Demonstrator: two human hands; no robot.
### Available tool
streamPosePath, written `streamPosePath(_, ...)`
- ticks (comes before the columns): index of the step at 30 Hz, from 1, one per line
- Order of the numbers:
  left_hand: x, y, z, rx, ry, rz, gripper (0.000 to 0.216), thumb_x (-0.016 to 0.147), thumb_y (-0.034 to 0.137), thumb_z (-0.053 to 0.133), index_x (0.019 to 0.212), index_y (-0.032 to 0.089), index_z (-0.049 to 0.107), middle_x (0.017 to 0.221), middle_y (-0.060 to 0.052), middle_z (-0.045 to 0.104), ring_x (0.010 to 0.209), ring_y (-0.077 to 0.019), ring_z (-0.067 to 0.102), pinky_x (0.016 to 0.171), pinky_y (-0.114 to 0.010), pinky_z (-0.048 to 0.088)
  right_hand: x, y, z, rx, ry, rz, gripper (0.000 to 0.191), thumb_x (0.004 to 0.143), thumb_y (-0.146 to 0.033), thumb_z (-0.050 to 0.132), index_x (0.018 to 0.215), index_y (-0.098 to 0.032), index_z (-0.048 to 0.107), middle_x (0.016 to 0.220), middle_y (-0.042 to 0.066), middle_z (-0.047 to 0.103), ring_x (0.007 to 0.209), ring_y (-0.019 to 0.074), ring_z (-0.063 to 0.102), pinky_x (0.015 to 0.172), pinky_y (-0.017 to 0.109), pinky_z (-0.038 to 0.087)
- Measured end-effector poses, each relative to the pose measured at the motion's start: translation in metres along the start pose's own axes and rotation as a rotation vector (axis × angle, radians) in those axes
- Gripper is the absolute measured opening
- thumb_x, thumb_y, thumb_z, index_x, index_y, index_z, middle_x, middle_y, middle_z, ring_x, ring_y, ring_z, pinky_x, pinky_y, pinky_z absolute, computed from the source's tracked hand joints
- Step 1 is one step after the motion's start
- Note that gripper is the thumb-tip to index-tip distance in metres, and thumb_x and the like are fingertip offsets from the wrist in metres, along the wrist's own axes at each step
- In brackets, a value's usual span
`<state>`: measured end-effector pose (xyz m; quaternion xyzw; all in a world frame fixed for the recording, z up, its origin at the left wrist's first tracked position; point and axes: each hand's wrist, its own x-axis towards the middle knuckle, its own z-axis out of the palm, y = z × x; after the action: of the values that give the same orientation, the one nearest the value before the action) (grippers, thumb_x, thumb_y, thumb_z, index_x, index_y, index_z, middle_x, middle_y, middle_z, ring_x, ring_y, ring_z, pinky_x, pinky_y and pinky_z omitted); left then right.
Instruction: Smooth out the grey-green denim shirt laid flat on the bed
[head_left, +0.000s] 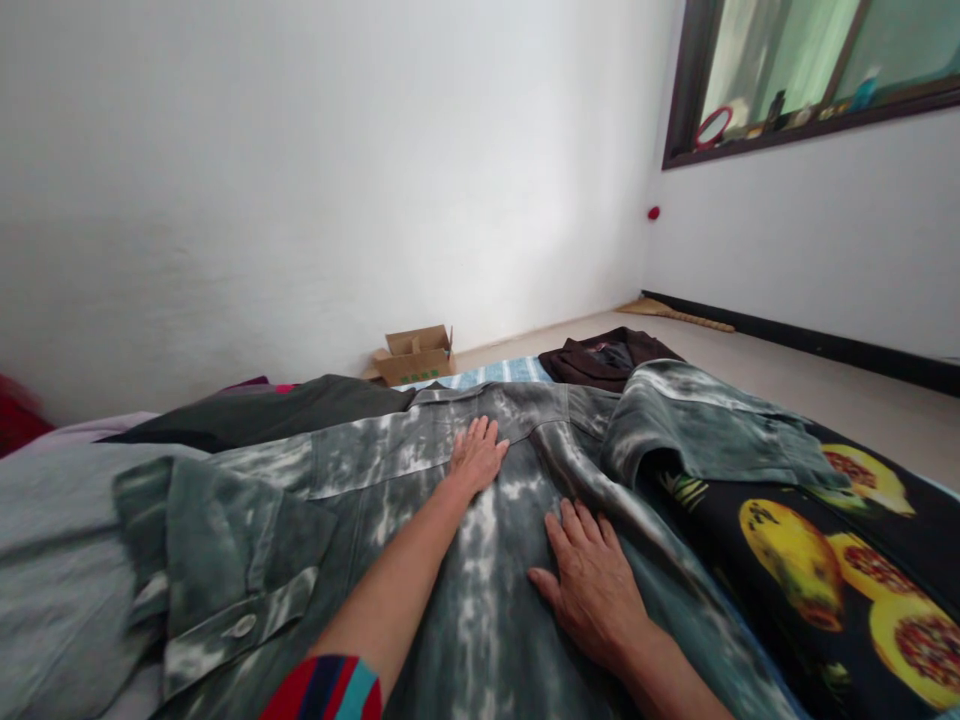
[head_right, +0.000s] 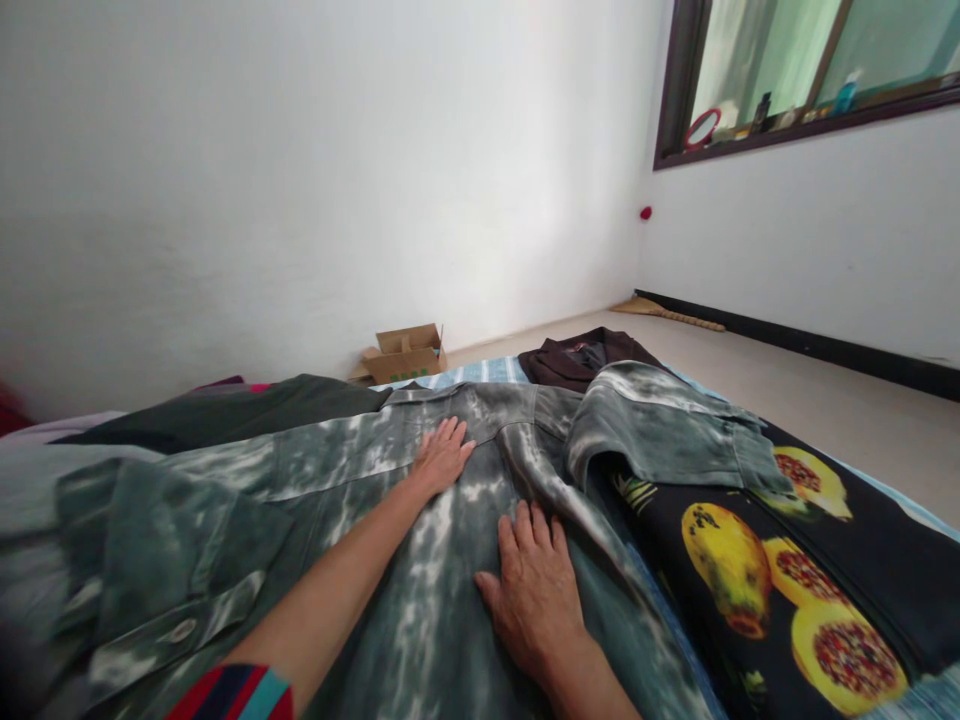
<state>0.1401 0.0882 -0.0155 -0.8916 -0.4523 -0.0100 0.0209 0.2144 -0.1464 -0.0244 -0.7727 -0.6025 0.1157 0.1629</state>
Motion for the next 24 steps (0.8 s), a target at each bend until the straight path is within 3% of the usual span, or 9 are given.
streamPosePath(5,0.041,0.020,0.004,-0.087,-0.034,0.112,0.057,0.098,0.044,0.020,0.147,0.017,0.027,0.156,-0.010,0.022,0.144,-0.0226,0.017,0.113,-0.045,0.020,0.001,-0.001,0.005,-0.008,0.014,0.009,0.064,0.090,-0.053,0.041,0.142,-0.016,0.043,0.151,0.016,0.031,0.140,0.0347,0.024,0.113,0.053,0.018)
streamPosePath(10,0.068,0.028,0.009,-0.107,-0.061,0.087,0.063,0.096,0.051,0.017,0.148,0.017,0.025,0.156,-0.012,0.020,0.144,-0.0260,0.016,0.113,-0.050,0.017,0.002,-0.004,0.006,-0.014,0.031,0.019,0.063,0.090,-0.052,0.043,0.141,-0.015,0.045,0.151,0.016,0.033,0.141,0.0340,0.023,0.113,0.053,0.018)
streamPosePath(24,0.074,0.030,0.013,-0.102,-0.076,0.048,0.069,0.094,0.057,0.014,0.146,0.015,0.029,0.156,-0.010,0.022,0.144,-0.0250,0.014,0.114,-0.049,0.016,0.001,-0.007,0.011,-0.031,0.057,0.026,0.057,0.090,-0.048,0.042,0.138,-0.017,0.048,0.148,0.015,0.037,0.141,0.0348,0.023,0.112,0.055,0.018)
